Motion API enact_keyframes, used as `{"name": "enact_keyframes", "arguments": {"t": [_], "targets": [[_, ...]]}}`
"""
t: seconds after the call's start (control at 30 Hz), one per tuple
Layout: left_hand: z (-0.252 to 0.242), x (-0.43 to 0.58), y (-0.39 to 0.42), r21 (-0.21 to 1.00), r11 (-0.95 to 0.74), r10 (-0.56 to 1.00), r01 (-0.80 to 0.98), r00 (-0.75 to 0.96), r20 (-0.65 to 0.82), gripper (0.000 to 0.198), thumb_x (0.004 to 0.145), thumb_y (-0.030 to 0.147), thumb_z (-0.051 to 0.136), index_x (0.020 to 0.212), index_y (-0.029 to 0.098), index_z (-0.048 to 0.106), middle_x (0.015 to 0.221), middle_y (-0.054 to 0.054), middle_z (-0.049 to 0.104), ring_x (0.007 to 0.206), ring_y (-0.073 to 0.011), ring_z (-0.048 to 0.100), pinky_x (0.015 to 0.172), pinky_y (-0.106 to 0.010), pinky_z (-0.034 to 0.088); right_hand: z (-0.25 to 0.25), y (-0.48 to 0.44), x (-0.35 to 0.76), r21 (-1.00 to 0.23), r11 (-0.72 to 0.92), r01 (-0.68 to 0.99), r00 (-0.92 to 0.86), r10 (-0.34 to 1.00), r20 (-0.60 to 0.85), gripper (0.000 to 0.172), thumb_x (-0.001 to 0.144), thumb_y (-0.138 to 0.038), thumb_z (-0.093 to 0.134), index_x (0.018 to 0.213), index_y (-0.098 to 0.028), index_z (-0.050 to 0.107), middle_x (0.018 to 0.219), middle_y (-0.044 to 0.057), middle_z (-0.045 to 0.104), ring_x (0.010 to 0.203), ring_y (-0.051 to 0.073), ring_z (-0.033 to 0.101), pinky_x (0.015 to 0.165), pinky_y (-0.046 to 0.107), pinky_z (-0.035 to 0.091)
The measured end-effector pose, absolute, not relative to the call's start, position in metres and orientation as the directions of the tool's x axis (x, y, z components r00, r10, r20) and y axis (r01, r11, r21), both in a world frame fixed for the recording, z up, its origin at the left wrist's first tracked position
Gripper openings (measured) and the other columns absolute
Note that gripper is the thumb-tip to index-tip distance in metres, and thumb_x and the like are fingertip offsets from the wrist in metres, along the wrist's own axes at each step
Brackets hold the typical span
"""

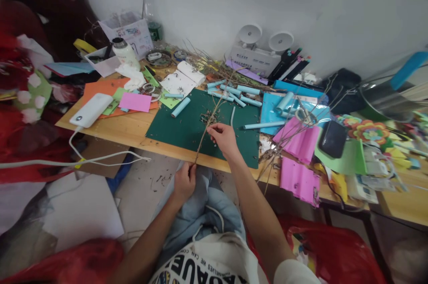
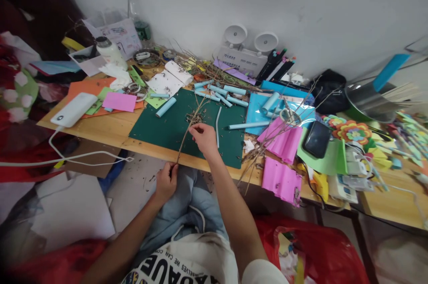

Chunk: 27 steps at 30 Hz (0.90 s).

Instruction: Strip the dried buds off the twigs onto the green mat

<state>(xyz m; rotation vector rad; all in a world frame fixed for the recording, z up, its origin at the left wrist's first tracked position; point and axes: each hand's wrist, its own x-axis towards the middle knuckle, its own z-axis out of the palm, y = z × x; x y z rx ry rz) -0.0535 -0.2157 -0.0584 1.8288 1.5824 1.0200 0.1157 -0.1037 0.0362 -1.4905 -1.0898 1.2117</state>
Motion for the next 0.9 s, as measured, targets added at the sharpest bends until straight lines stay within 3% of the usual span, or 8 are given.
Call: {"name": "enact_keyframes", "arguments": {"t": [0.07,0.13,0.23,0.3,0.37,0.57,0.73,0.9], "targets": [[-0.058,-0.053,-0.216,0.782,-0.18,0.98,0.596,0.036,0.198,0.021,0.098,0.032,0.042,0.09,0.021,0.058,0.073,-0.002,0.068,0.064,-0.0163,0.064,0.063,-0.027,0.045,0.035,-0.106,0.116,-0.977,-0.153,0.149,0.118,0.984,-0.136,0.022,0.075,-0.04,0.061,0.074,-0.018,0.062,0.052,-0.004,0.053,0.047,0.01,0.046,0.048,0.022,0.037],[-0.057,-0.053,-0.216,0.782,-0.17,0.982,0.6,0.039,0.184,0.022,0.098,0.033,0.041,0.09,0.02,0.058,0.072,-0.002,0.066,0.063,-0.0161,0.063,0.063,-0.027,0.044,0.033,-0.109,0.118,-0.949,-0.017,0.315,0.111,0.994,0.019,0.019,0.082,-0.036,0.055,0.076,-0.019,0.06,0.061,-0.001,0.057,0.055,0.012,0.052,0.056,0.024,0.042],[-0.057,-0.053,-0.217,0.778,-0.152,0.986,0.61,0.039,0.161,0.024,0.098,0.034,0.041,0.089,0.02,0.059,0.068,-0.001,0.064,0.061,-0.0159,0.06,0.062,-0.027,0.043,0.031,-0.117,0.117,-0.728,0.219,0.649,0.035,0.948,0.317,0.019,0.09,-0.027,0.045,0.082,-0.019,0.059,0.084,0.007,0.063,0.077,0.016,0.058,0.07,0.027,0.046],[-0.058,-0.053,-0.217,0.772,-0.144,0.987,0.62,0.033,0.157,0.025,0.098,0.035,0.041,0.087,0.02,0.059,0.067,-0.001,0.063,0.06,-0.016,0.06,0.061,-0.027,0.043,0.028,-0.121,0.112,-0.565,0.269,0.78,-0.033,0.92,0.392,0.022,0.094,-0.023,0.039,0.086,-0.018,0.059,0.092,0.01,0.062,0.084,0.017,0.058,0.073,0.027,0.045],[-0.059,-0.053,-0.217,0.766,-0.155,0.985,0.624,0.036,0.17,0.025,0.098,0.034,0.041,0.086,0.02,0.059,0.068,-0.002,0.064,0.061,-0.0164,0.061,0.061,-0.027,0.043,0.025,-0.125,0.105,-0.498,0.237,0.834,-0.023,0.917,0.398,0.024,0.096,-0.022,0.036,0.088,-0.018,0.058,0.094,0.011,0.061,0.083,0.017,0.058,0.07,0.026,0.044],[-0.062,-0.052,-0.216,0.757,-0.226,0.97,0.613,0.066,0.236,0.022,0.098,0.031,0.042,0.091,0.02,0.059,0.076,-0.004,0.07,0.066,-0.0173,0.066,0.063,-0.027,0.046,0.018,-0.128,0.085,-0.653,0.074,0.754,0.246,0.89,0.385,0.02,0.096,-0.023,0.035,0.086,-0.02,0.052,0.091,0.008,0.058,0.082,0.018,0.054,0.07,0.027,0.042],[-0.063,-0.053,-0.215,0.748,-0.239,0.968,0.619,0.086,0.237,0.021,0.097,0.032,0.043,0.092,0.02,0.059,0.076,-0.004,0.07,0.066,-0.0176,0.067,0.062,-0.027,0.047,0.023,-0.127,0.085,-0.839,-0.011,0.544,0.344,0.915,0.211,0.015,0.092,-0.026,0.039,0.081,-0.021,0.049,0.076,0.002,0.057,0.071,0.016,0.052,0.07,0.028,0.041],[-0.062,-0.052,-0.215,0.744,-0.229,0.971,0.627,0.094,0.22,0.019,0.097,0.031,0.043,0.09,0.021,0.058,0.073,-0.003,0.07,0.063,-0.0177,0.066,0.06,-0.028,0.046,0.026,-0.132,0.082,-0.908,-0.096,0.408,0.455,0.883,0.112,0.015,0.091,-0.029,0.04,0.08,-0.021,0.048,0.072,0.0,0.056,0.066,0.015,0.05,0.066,0.027,0.038]]}}
